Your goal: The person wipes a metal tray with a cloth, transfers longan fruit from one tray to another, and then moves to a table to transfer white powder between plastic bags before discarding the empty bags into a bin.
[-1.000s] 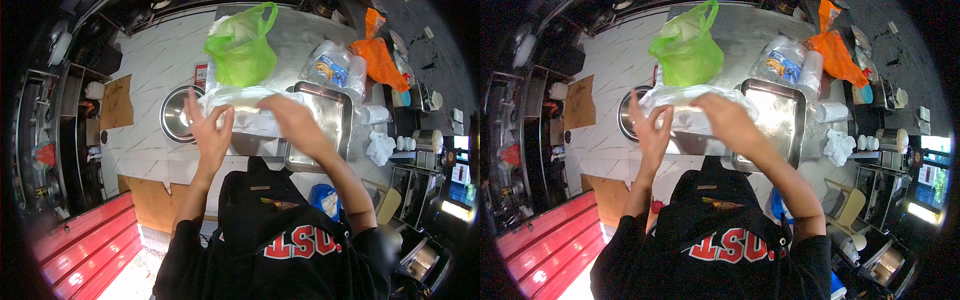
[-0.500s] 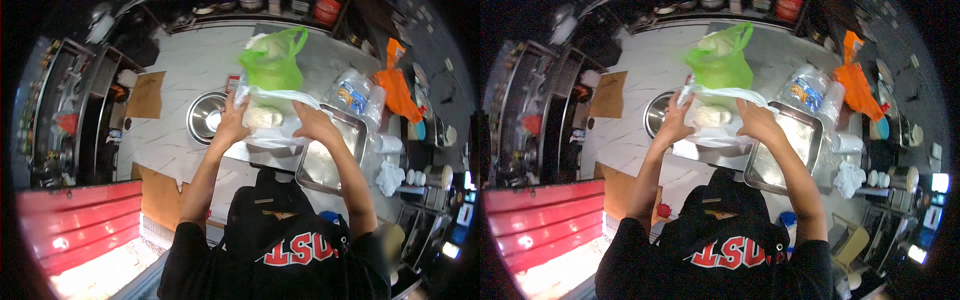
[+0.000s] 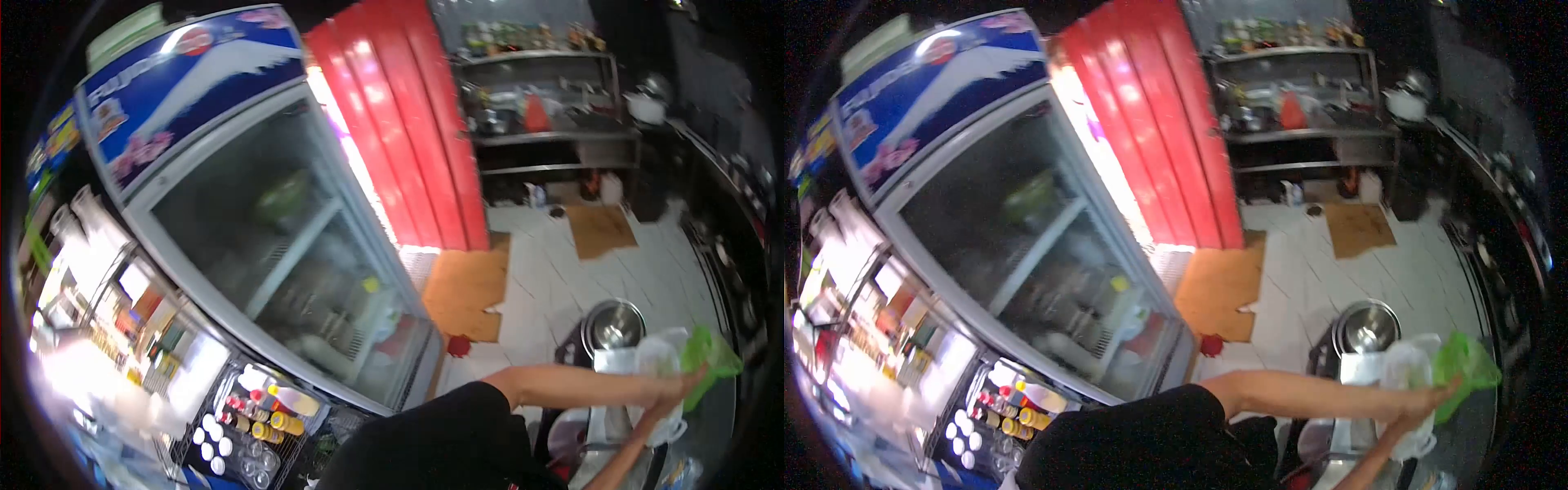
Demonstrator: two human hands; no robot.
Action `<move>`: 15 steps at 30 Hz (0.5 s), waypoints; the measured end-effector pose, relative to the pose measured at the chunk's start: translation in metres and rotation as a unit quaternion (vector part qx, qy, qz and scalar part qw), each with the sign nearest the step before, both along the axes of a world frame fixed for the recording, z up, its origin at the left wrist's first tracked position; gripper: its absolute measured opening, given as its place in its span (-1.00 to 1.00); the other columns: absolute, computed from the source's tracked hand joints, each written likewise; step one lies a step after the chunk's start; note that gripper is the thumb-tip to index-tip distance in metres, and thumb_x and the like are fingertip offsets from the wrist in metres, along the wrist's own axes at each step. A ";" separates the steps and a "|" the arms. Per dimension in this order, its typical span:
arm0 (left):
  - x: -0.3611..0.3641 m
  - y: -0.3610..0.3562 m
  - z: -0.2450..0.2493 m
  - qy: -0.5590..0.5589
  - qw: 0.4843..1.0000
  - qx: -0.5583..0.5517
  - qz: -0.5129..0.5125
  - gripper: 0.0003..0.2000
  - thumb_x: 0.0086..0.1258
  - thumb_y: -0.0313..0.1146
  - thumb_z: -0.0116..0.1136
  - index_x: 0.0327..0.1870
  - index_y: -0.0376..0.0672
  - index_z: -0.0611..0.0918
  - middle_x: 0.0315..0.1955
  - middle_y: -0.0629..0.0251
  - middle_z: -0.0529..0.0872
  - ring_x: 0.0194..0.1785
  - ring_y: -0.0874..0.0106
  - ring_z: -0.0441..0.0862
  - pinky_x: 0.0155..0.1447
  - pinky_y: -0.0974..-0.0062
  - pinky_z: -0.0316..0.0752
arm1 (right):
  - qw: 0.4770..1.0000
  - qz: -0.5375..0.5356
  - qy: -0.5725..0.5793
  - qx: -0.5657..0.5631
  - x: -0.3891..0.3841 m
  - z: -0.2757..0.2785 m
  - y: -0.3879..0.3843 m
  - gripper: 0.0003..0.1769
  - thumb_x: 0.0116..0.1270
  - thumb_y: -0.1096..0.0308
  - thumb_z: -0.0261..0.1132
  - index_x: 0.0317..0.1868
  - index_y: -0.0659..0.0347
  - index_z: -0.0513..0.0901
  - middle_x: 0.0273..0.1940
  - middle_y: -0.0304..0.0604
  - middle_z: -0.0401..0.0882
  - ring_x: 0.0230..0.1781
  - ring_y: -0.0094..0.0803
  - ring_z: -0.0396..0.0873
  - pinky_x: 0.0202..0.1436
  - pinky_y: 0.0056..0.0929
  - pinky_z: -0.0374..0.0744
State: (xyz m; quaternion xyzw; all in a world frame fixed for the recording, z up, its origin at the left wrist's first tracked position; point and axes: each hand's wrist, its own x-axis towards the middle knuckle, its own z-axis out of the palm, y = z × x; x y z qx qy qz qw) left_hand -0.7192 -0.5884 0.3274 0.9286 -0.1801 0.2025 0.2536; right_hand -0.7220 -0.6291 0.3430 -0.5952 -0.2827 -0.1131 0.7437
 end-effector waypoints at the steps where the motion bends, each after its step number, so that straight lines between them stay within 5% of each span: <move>1: -0.015 -0.003 0.014 -0.015 1.000 0.008 -0.021 -0.37 0.35 0.02 -0.16 0.41 -0.03 0.11 0.39 0.18 0.08 0.43 0.10 -0.05 0.40 -0.04 -0.12 | 0.998 0.015 0.043 0.041 0.000 0.005 -0.002 -0.42 0.46 0.04 -0.22 0.40 0.10 0.11 0.40 -0.11 0.05 0.40 -0.27 0.05 0.40 -0.25 0.05; 9: -0.080 0.094 0.029 0.000 0.974 0.194 0.116 -0.35 0.22 -0.06 0.08 0.31 -0.13 0.25 0.35 -0.04 0.11 0.43 0.01 -0.06 0.39 -0.08 -0.09 | 0.874 0.256 0.333 0.244 0.026 0.024 -0.014 -0.42 0.46 -0.02 -0.26 0.41 0.02 0.09 0.39 -0.15 0.09 0.37 -0.33 0.11 0.36 -0.20 0.17; 11: -0.097 0.132 0.007 0.010 0.945 0.233 0.227 -0.45 0.06 -0.21 0.25 0.12 -0.17 0.43 0.26 0.01 0.25 0.38 0.08 0.08 0.35 0.03 0.05 | 0.985 0.033 0.064 0.157 0.015 0.022 0.001 -0.44 0.45 0.04 -0.12 0.37 0.07 0.16 0.36 -0.16 0.15 0.35 -0.37 0.15 0.36 -0.19 0.17; 15: -0.158 0.170 0.032 -0.024 0.934 0.182 0.307 -0.69 -0.06 -0.30 0.31 -0.27 -0.18 0.57 0.03 0.18 0.46 0.28 0.19 0.28 0.25 0.19 0.22 | 0.965 0.136 0.187 0.122 0.016 -0.006 0.050 -0.48 0.44 0.12 -0.05 0.33 0.14 0.23 0.34 -0.19 0.18 0.34 -0.37 0.16 0.36 -0.21 0.13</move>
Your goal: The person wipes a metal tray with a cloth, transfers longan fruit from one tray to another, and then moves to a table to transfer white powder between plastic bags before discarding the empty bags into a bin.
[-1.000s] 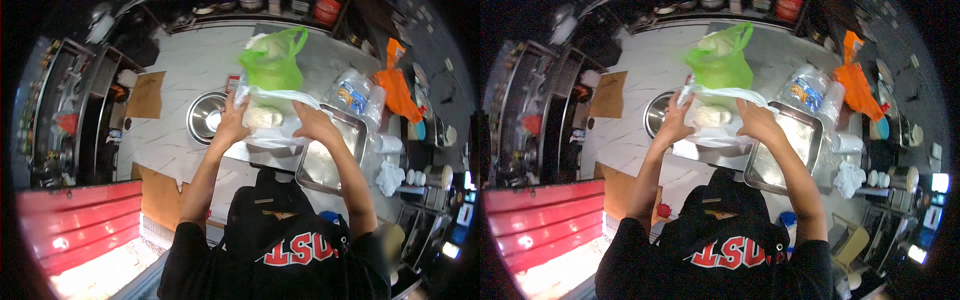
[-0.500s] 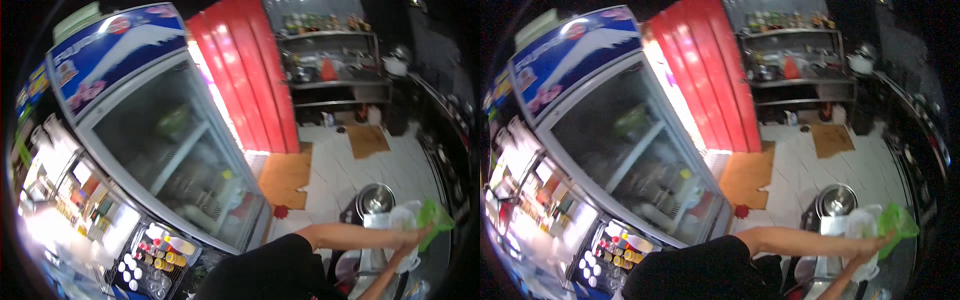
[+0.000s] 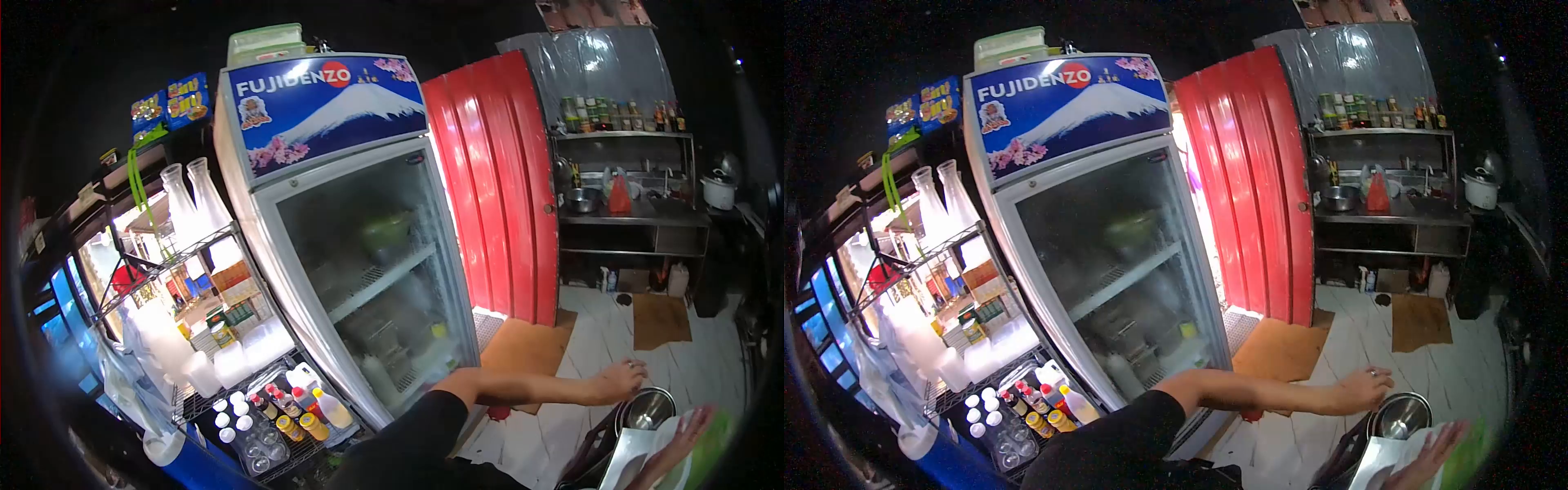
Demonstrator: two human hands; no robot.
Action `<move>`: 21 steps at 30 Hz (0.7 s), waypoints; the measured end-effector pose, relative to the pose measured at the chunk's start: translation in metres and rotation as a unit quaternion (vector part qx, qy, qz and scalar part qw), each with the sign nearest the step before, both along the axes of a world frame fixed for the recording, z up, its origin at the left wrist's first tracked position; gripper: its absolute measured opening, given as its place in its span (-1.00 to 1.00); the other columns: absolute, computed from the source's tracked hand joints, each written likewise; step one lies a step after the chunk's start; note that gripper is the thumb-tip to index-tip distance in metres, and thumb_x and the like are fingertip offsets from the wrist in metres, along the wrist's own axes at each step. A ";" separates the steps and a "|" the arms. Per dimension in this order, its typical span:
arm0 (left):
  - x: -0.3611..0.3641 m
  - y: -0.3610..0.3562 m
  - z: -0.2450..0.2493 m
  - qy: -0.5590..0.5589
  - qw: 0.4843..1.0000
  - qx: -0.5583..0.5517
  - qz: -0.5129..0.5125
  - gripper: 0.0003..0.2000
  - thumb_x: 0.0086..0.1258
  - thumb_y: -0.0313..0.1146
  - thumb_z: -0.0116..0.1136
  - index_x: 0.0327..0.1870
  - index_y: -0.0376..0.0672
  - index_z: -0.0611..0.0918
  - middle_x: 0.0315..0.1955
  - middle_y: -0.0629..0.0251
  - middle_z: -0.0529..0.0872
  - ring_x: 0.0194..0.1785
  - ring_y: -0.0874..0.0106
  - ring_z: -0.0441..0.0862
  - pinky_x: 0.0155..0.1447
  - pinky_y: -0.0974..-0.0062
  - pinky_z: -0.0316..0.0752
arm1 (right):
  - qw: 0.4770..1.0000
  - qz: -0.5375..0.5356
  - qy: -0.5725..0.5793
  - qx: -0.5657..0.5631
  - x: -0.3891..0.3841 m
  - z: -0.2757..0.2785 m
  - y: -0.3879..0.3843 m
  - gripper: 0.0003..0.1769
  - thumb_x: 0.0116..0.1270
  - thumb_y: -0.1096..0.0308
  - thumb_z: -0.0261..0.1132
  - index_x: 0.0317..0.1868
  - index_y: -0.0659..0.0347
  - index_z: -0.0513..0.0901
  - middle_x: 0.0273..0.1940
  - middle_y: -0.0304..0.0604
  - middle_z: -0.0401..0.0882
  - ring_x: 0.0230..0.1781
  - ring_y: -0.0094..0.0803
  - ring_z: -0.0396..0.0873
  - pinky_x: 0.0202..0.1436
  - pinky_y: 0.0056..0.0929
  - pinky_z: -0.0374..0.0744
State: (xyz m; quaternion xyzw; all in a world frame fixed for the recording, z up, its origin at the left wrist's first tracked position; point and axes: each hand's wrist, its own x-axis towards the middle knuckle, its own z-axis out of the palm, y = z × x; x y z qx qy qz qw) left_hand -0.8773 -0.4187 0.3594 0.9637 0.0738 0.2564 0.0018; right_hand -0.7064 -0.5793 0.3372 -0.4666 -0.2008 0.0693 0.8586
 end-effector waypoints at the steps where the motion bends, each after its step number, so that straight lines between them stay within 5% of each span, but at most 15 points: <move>1: -0.014 0.013 0.002 -0.021 0.999 0.029 -0.002 -0.75 -0.07 -0.30 0.30 -0.35 -0.14 0.57 -0.02 0.23 0.49 0.26 0.20 0.31 0.21 0.19 0.23 | 0.999 0.031 0.022 0.004 -0.007 0.002 0.008 -0.50 0.44 0.15 -0.04 0.32 0.15 0.24 0.33 -0.19 0.20 0.32 -0.38 0.20 0.34 -0.24 0.16; 6: -0.051 0.008 0.047 -0.043 0.995 0.092 -0.005 -0.86 -0.08 -0.31 0.28 -0.54 -0.06 0.55 -0.15 0.37 0.54 0.22 0.26 0.36 0.15 0.18 0.25 | 0.997 0.068 -0.025 -0.003 -0.029 0.010 0.026 -0.54 0.43 0.21 0.02 0.29 0.14 0.29 0.28 -0.18 0.27 0.25 -0.38 0.27 0.27 -0.28 0.21; 12: -0.012 -0.016 0.041 -0.126 0.982 0.128 -0.064 -0.89 -0.08 -0.35 0.24 -0.59 -0.01 0.53 -0.33 0.47 0.56 0.10 0.31 0.46 0.12 0.13 0.27 | 0.993 0.117 0.019 -0.005 -0.021 0.002 0.017 -0.53 0.40 0.22 0.06 0.29 0.07 0.29 0.26 -0.17 0.29 0.23 -0.35 0.29 0.22 -0.29 0.26; 17: 0.050 -0.034 -0.017 -0.132 0.989 -0.002 -0.064 -0.93 -0.06 -0.38 0.20 -0.53 -0.01 0.55 -0.40 0.43 0.59 -0.03 0.30 0.53 0.07 0.12 0.29 | 0.999 0.013 0.033 -0.012 0.002 -0.006 -0.022 -0.52 0.36 0.24 0.11 0.24 0.18 0.30 0.19 -0.14 0.34 0.16 -0.33 0.35 0.12 -0.34 0.38; 19: 0.057 -0.063 0.002 -0.124 0.989 -0.052 -0.069 -0.90 -0.08 -0.38 0.20 -0.50 -0.04 0.58 -0.40 0.35 0.61 -0.07 0.28 0.54 0.07 0.15 0.30 | 0.994 -0.058 -0.077 -0.056 -0.004 0.012 -0.057 -0.55 0.34 0.28 0.11 0.21 0.21 0.32 0.16 -0.13 0.36 0.15 -0.32 0.36 0.11 -0.35 0.40; 21: 0.072 -0.083 0.004 -0.143 0.979 -0.040 -0.136 -0.89 -0.07 -0.38 0.22 -0.47 -0.07 0.61 -0.40 0.35 0.62 -0.03 0.25 0.53 0.04 0.16 0.31 | 0.995 -0.100 -0.018 -0.017 -0.007 0.029 -0.081 -0.60 0.36 0.33 0.08 0.18 0.22 0.34 0.14 -0.13 0.38 0.11 -0.38 0.39 0.07 -0.36 0.42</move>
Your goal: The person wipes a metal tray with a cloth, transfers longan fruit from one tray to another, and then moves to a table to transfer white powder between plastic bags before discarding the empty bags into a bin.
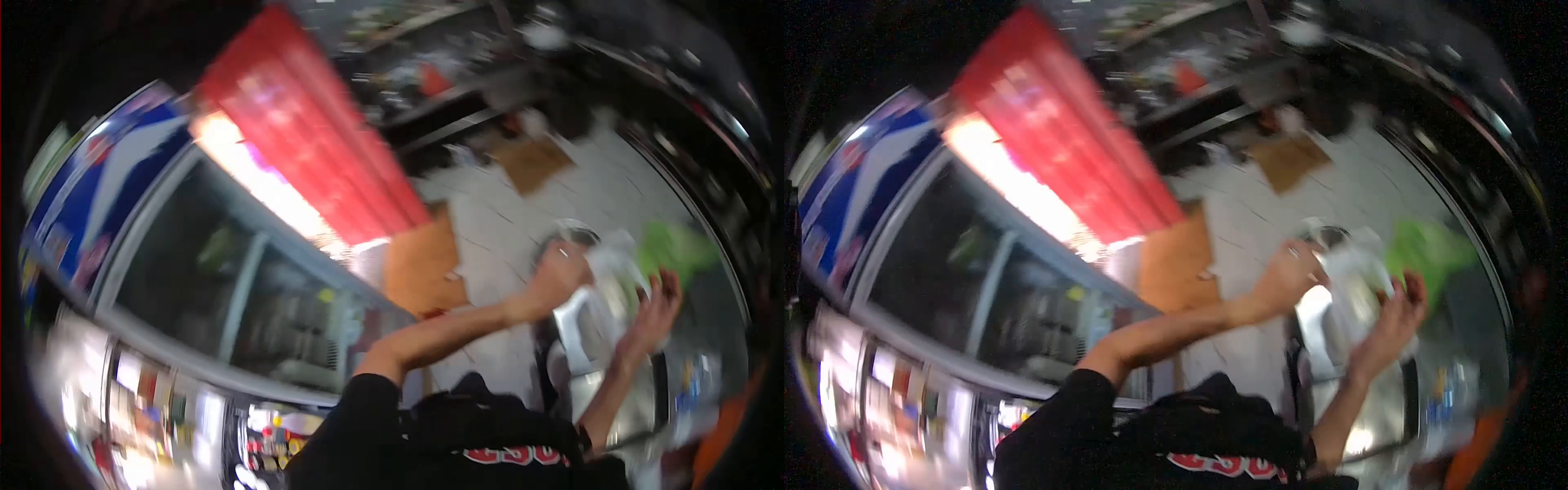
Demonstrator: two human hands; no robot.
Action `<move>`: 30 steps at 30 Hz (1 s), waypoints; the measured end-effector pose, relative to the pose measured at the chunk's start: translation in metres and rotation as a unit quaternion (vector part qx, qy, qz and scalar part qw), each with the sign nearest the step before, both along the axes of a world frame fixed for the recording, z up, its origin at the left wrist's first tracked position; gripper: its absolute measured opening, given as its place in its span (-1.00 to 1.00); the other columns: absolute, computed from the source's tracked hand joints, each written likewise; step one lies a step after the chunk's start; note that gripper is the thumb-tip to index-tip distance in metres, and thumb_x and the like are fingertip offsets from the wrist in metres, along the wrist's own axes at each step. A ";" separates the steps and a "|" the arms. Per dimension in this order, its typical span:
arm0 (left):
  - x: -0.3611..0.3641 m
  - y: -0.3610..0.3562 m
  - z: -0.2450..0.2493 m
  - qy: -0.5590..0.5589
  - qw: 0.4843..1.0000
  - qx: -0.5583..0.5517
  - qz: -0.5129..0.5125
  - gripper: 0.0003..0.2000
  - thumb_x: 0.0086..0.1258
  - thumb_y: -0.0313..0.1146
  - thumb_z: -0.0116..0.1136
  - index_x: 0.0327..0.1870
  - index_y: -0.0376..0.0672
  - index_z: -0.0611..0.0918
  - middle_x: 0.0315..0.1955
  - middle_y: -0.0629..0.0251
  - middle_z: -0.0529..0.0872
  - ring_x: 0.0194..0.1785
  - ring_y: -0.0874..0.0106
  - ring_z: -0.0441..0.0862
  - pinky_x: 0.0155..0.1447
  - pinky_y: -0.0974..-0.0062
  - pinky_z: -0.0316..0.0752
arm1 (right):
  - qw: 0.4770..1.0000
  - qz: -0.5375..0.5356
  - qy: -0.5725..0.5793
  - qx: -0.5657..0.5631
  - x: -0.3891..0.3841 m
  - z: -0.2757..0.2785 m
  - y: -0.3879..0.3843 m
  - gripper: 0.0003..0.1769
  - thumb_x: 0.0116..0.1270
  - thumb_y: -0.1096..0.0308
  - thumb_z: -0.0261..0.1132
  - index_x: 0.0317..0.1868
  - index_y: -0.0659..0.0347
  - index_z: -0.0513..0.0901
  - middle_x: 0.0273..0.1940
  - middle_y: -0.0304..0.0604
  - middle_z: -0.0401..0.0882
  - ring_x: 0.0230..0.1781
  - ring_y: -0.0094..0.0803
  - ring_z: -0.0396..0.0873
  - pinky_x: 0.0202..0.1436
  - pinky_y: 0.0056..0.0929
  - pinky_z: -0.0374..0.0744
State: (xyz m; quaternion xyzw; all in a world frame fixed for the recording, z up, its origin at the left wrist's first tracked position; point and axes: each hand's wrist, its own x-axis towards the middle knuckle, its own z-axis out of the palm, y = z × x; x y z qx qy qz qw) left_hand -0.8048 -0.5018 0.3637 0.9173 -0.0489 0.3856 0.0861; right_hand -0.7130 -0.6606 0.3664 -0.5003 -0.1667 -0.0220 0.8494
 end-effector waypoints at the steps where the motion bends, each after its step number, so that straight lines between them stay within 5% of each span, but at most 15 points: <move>1: 0.010 -0.008 0.000 -0.002 1.000 0.017 -0.017 -0.88 -0.08 -0.41 0.26 -0.47 -0.08 0.62 -0.39 0.37 0.63 -0.02 0.26 0.54 0.02 0.20 0.31 | 0.999 -0.024 0.021 0.024 0.003 0.003 -0.012 -0.61 0.36 0.34 0.09 0.17 0.20 0.35 0.11 -0.14 0.40 0.07 -0.41 0.41 0.04 -0.39 0.43; 3: 0.028 -0.027 0.001 -0.021 0.996 -0.071 -0.043 -0.87 -0.07 -0.43 0.33 -0.51 -0.09 0.59 -0.39 0.35 0.62 -0.05 0.29 0.56 0.01 0.25 0.31 | 0.995 -0.072 0.055 0.038 0.006 0.012 -0.032 -0.65 0.34 0.41 0.12 0.13 0.20 0.37 0.07 -0.15 0.41 0.01 -0.42 0.44 -0.03 -0.43 0.47; 6: 0.047 -0.053 0.005 -0.034 0.994 -0.059 -0.084 -0.81 0.00 -0.38 0.35 -0.51 -0.12 0.52 -0.39 0.35 0.62 -0.07 0.32 0.58 0.00 0.26 0.32 | 0.991 -0.116 0.052 0.052 0.007 0.014 -0.060 -0.66 0.33 0.45 0.11 0.11 0.22 0.37 0.06 -0.11 0.42 0.00 -0.44 0.44 -0.08 -0.46 0.50; 8: 0.057 -0.057 -0.009 0.053 0.995 0.019 -0.087 -0.79 0.07 -0.28 0.30 -0.31 -0.12 0.59 -0.38 0.33 0.64 -0.08 0.29 0.58 0.11 0.21 0.32 | 0.988 -0.141 0.052 0.038 0.007 0.013 -0.070 -0.66 0.33 0.45 0.11 0.11 0.23 0.37 0.06 -0.10 0.43 -0.01 -0.43 0.45 -0.09 -0.46 0.50; 12: 0.069 -0.060 -0.050 0.027 0.982 0.160 -0.093 -0.66 0.14 -0.16 0.23 -0.07 -0.04 0.61 -0.38 0.30 0.67 -0.12 0.27 0.59 0.26 0.14 0.24 | 0.987 -0.153 0.046 0.020 -0.003 0.007 -0.071 -0.67 0.33 0.46 0.10 0.11 0.27 0.36 0.06 -0.07 0.42 -0.05 -0.42 0.47 -0.14 -0.48 0.52; 14: 0.055 -0.052 -0.050 0.360 0.925 0.026 -0.119 -0.58 0.17 -0.13 0.19 0.10 0.09 0.55 -0.16 0.20 0.66 0.04 0.22 0.53 0.35 0.09 0.14 | 0.986 -0.159 0.039 0.006 -0.011 0.009 -0.057 -0.65 0.33 0.48 0.08 0.13 0.28 0.33 0.06 -0.04 0.41 -0.08 -0.41 0.49 -0.15 -0.49 0.53; 15: 0.042 -0.049 -0.044 0.363 0.918 -0.063 -0.145 -0.62 0.19 -0.14 0.18 0.06 0.09 0.58 0.10 0.13 0.51 0.24 0.15 0.36 0.35 0.08 0.13 | 0.986 -0.167 0.021 -0.014 -0.017 0.011 -0.046 -0.62 0.34 0.50 0.07 0.15 0.28 0.30 0.07 -0.03 0.40 -0.10 -0.41 0.51 -0.17 -0.49 0.53; 16: 0.028 -0.039 -0.038 0.362 0.918 -0.069 -0.145 -0.62 0.19 -0.14 0.18 0.06 0.09 0.58 0.10 0.13 0.51 0.24 0.15 0.36 0.35 0.08 0.13 | 0.984 -0.173 0.002 -0.033 -0.021 0.011 -0.030 -0.60 0.34 0.51 0.05 0.18 0.29 0.26 0.07 -0.01 0.39 -0.12 -0.41 0.52 -0.18 -0.50 0.53; 19: -0.021 0.008 -0.025 0.206 0.955 -0.044 -0.210 -0.69 0.21 -0.12 0.18 -0.04 0.05 0.64 0.23 0.06 0.37 0.35 0.07 0.18 0.38 0.07 0.06 | 0.991 -0.123 -0.019 -0.040 -0.043 0.006 0.030 -0.56 0.34 0.52 0.03 0.22 0.28 0.19 0.06 0.01 0.39 -0.19 -0.43 0.55 -0.25 -0.53 0.53; 24: -0.100 0.161 -0.094 0.260 0.941 -0.210 -0.051 -0.73 0.21 -0.18 0.18 -0.09 -0.01 0.66 0.23 0.08 0.36 0.35 0.05 0.17 0.31 0.07 0.15 | 0.987 0.074 0.020 -0.142 -0.069 -0.058 0.152 -0.53 0.35 0.46 0.05 0.24 0.22 0.18 -0.02 -0.05 0.41 -0.31 -0.45 0.58 -0.32 -0.58 0.51; 27: -0.143 0.269 -0.136 0.334 0.907 -0.253 0.032 -0.61 0.31 -0.06 0.05 0.08 -0.01 0.57 0.27 0.09 0.31 0.36 0.05 0.15 0.33 0.07 0.13 | 0.953 0.131 0.035 -0.269 -0.070 -0.123 0.208 -0.51 0.36 0.35 0.11 0.25 0.15 0.20 -0.02 -0.10 0.42 -0.35 -0.41 0.59 -0.44 -0.56 0.53; 28: -0.150 0.295 -0.133 0.295 0.755 -0.585 0.006 -0.51 0.33 0.06 -0.05 0.18 -0.02 0.46 0.31 0.09 0.26 0.38 0.04 0.12 0.34 0.03 0.08 | 0.936 0.158 0.117 -0.291 -0.068 -0.147 0.225 -0.51 0.36 0.33 0.12 0.25 0.13 0.20 -0.04 -0.12 0.42 -0.35 -0.41 0.60 -0.46 -0.54 0.54; 29: -0.156 0.315 -0.131 0.211 0.499 -0.840 -0.018 -0.40 0.35 0.17 -0.16 0.28 -0.04 0.35 0.34 0.08 0.20 0.39 0.03 0.08 0.36 0.00 0.03 | 0.910 0.188 0.196 -0.313 -0.068 -0.158 0.241 -0.50 0.36 0.30 0.13 0.25 0.11 0.21 -0.07 -0.14 0.43 -0.36 -0.41 0.60 -0.47 -0.53 0.55; 30: -0.157 0.332 -0.124 0.204 0.494 -0.845 -0.012 -0.40 0.35 0.17 -0.16 0.28 -0.04 0.35 0.34 0.08 0.20 0.39 0.03 0.08 0.36 0.00 0.03 | 0.895 0.194 0.261 -0.305 -0.070 -0.155 0.258 -0.50 0.35 0.27 0.14 0.25 0.11 0.22 -0.12 -0.15 0.44 -0.36 -0.40 0.60 -0.48 -0.50 0.57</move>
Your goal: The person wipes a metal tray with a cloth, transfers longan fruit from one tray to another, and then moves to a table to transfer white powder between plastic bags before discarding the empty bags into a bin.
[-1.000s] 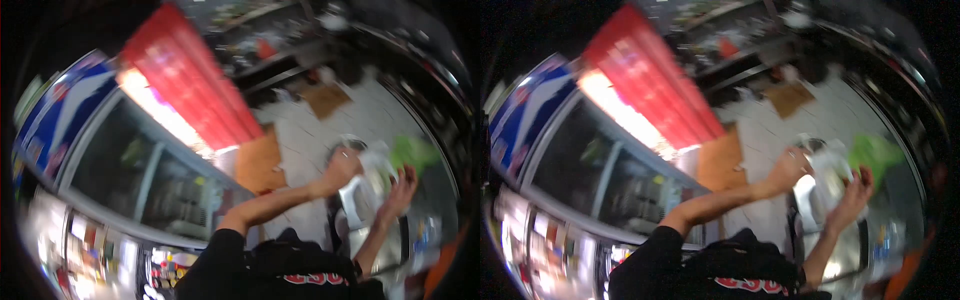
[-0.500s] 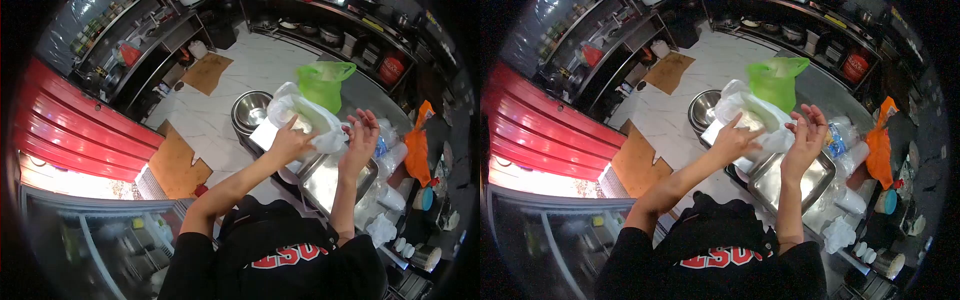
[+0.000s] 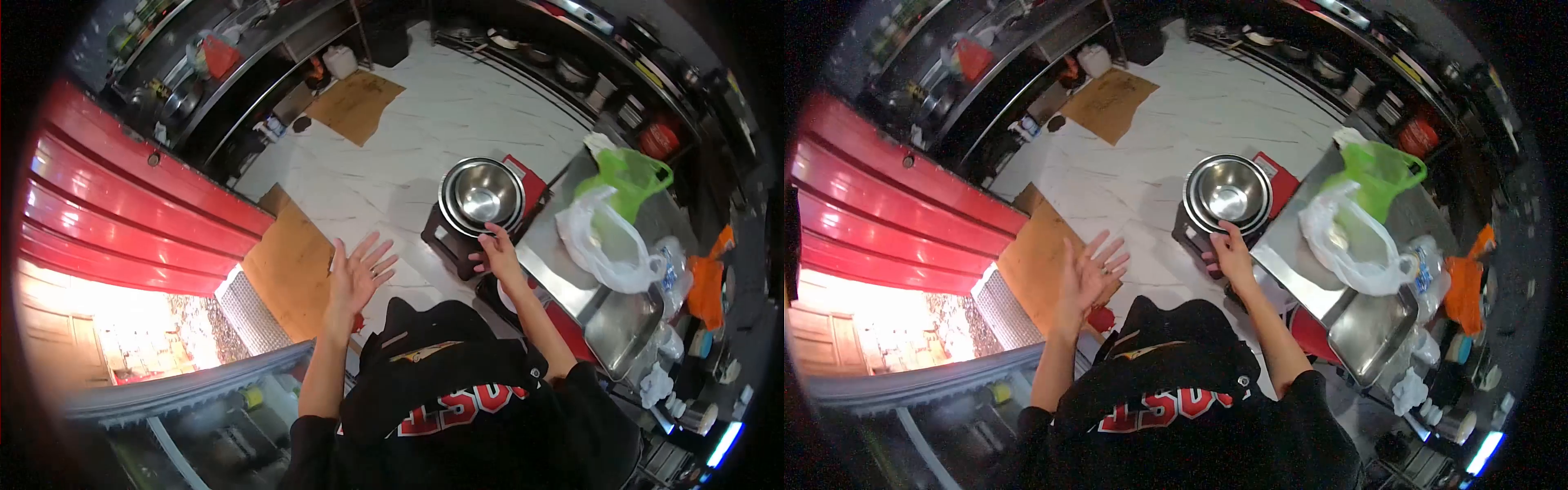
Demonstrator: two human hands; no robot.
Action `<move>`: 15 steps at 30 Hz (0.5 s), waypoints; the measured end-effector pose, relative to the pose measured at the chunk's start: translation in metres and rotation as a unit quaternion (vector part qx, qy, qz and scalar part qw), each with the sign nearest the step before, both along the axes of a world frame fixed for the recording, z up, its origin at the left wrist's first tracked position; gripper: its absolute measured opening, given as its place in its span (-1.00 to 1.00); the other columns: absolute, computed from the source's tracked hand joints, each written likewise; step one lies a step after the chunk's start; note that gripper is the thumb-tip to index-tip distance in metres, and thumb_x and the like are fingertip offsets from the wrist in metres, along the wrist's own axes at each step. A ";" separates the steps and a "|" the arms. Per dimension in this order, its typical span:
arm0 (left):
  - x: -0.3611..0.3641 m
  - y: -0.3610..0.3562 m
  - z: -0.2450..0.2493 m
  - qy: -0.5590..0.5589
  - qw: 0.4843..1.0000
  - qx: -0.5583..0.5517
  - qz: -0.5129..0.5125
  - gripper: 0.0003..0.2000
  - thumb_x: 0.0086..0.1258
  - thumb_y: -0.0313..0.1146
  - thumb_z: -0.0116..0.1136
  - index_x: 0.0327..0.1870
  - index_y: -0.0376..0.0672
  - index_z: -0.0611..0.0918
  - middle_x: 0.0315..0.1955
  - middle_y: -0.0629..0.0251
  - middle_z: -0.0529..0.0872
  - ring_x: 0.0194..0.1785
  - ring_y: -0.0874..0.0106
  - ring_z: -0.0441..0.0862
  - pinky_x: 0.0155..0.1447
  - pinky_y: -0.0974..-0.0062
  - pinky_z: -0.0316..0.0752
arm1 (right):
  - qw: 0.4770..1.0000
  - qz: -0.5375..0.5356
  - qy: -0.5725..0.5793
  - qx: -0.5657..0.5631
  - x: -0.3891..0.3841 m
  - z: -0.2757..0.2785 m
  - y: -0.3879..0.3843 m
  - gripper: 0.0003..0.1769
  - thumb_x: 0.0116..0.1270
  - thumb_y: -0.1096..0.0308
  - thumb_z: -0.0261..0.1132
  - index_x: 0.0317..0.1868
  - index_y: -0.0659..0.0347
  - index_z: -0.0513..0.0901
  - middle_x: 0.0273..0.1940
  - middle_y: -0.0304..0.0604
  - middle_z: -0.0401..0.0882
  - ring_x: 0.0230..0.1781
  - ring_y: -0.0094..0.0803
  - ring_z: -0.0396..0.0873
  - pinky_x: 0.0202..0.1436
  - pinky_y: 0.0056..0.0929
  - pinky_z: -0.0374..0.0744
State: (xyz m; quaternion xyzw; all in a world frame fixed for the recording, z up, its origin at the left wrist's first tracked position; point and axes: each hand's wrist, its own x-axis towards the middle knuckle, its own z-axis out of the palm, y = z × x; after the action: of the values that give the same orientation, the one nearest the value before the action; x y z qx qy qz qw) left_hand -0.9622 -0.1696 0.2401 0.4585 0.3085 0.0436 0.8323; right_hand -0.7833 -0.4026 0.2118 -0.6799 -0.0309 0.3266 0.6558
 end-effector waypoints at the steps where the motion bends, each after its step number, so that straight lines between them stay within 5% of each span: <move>1: 0.002 0.018 0.009 -0.122 0.978 -0.170 0.002 -0.31 0.33 0.25 -0.26 0.33 -0.07 0.25 0.36 0.07 0.15 0.40 0.01 0.05 0.37 -0.03 -0.01 | 1.000 -0.005 0.015 -0.008 0.001 -0.005 0.014 -0.51 0.35 0.26 0.14 0.24 0.10 0.24 -0.13 -0.14 0.45 -0.39 -0.41 0.60 -0.51 -0.50 0.57; 2: 0.005 0.037 0.016 -0.242 0.913 -0.329 0.000 -0.23 0.31 0.33 -0.35 0.37 -0.10 0.16 0.37 0.06 0.10 0.41 -0.01 0.02 0.38 -0.06 -0.05 | 0.999 -0.014 0.029 -0.014 0.003 -0.011 0.027 -0.52 0.35 0.25 0.14 0.24 0.09 0.25 -0.15 -0.13 0.47 -0.41 -0.41 0.60 -0.54 -0.51 0.57; 9: 0.108 0.137 -0.002 -0.245 0.896 -0.369 -0.037 -0.26 0.33 0.27 -0.30 0.38 -0.10 0.13 0.36 0.01 0.11 0.38 -0.06 0.08 0.36 -0.13 -0.02 | 0.997 -0.005 -0.021 -0.073 0.064 -0.047 0.100 -0.57 0.31 0.31 0.15 0.18 0.10 0.35 -0.11 -0.13 0.49 -0.46 -0.50 0.58 -0.54 -0.53 0.54; 11: 0.145 0.184 -0.044 -0.116 0.975 -0.177 -0.064 -0.36 0.39 0.15 -0.21 0.33 -0.14 0.25 0.33 0.00 0.18 0.32 -0.02 0.21 0.32 -0.06 0.12 | 0.994 -0.014 -0.057 -0.096 0.094 -0.069 0.118 -0.65 0.30 0.34 0.15 0.10 0.15 0.43 -0.19 -0.16 0.51 -0.51 -0.54 0.56 -0.57 -0.56 0.52; 12: 0.162 0.219 -0.088 0.027 0.986 0.093 -0.139 -0.41 0.37 0.08 -0.13 0.28 -0.16 0.33 0.31 -0.03 0.22 0.29 -0.02 0.26 0.30 -0.01 0.17 | 0.989 -0.011 -0.067 -0.135 0.110 -0.066 0.129 -0.66 0.27 0.36 0.16 0.06 0.19 0.46 -0.21 -0.05 0.55 -0.43 -0.34 0.61 -0.44 -0.42 0.57; 13: 0.174 0.247 -0.134 0.156 0.898 0.361 -0.196 -0.46 0.36 0.02 -0.06 0.22 -0.19 0.40 0.29 -0.07 0.25 0.26 -0.02 0.31 0.28 0.03 0.22 | 0.976 -0.007 -0.109 -0.190 0.129 -0.093 0.132 -0.64 0.25 0.35 0.17 0.05 0.21 0.46 -0.19 0.04 0.54 -0.34 -0.18 0.60 -0.31 -0.32 0.57; 14: 0.171 0.257 -0.161 0.182 0.714 0.650 -0.186 -0.56 0.27 -0.03 0.05 0.06 -0.12 0.56 0.16 -0.11 0.42 0.21 0.02 0.38 0.24 0.09 0.27 | 0.958 -0.002 -0.153 -0.244 0.151 -0.123 0.138 -0.63 0.22 0.35 0.19 0.05 0.23 0.46 -0.17 0.13 0.54 -0.25 -0.02 0.59 -0.19 -0.22 0.56; 15: 0.163 0.277 -0.180 0.227 0.525 0.792 -0.213 -0.55 0.20 -0.03 0.12 0.04 -0.11 0.56 0.07 -0.11 0.50 0.15 0.03 0.43 0.27 0.21 0.26 | 0.939 -0.031 -0.200 -0.277 0.166 -0.133 0.142 -0.62 0.20 0.34 0.20 0.04 0.24 0.46 -0.15 0.20 0.52 -0.17 0.08 0.54 -0.10 -0.17 0.51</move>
State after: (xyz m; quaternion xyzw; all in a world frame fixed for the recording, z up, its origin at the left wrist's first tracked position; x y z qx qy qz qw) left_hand -0.7996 0.1079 0.0598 0.9756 0.2185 -0.0141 0.0127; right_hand -0.6172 -0.2608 0.0784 -0.8866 -0.0482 0.1592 0.4317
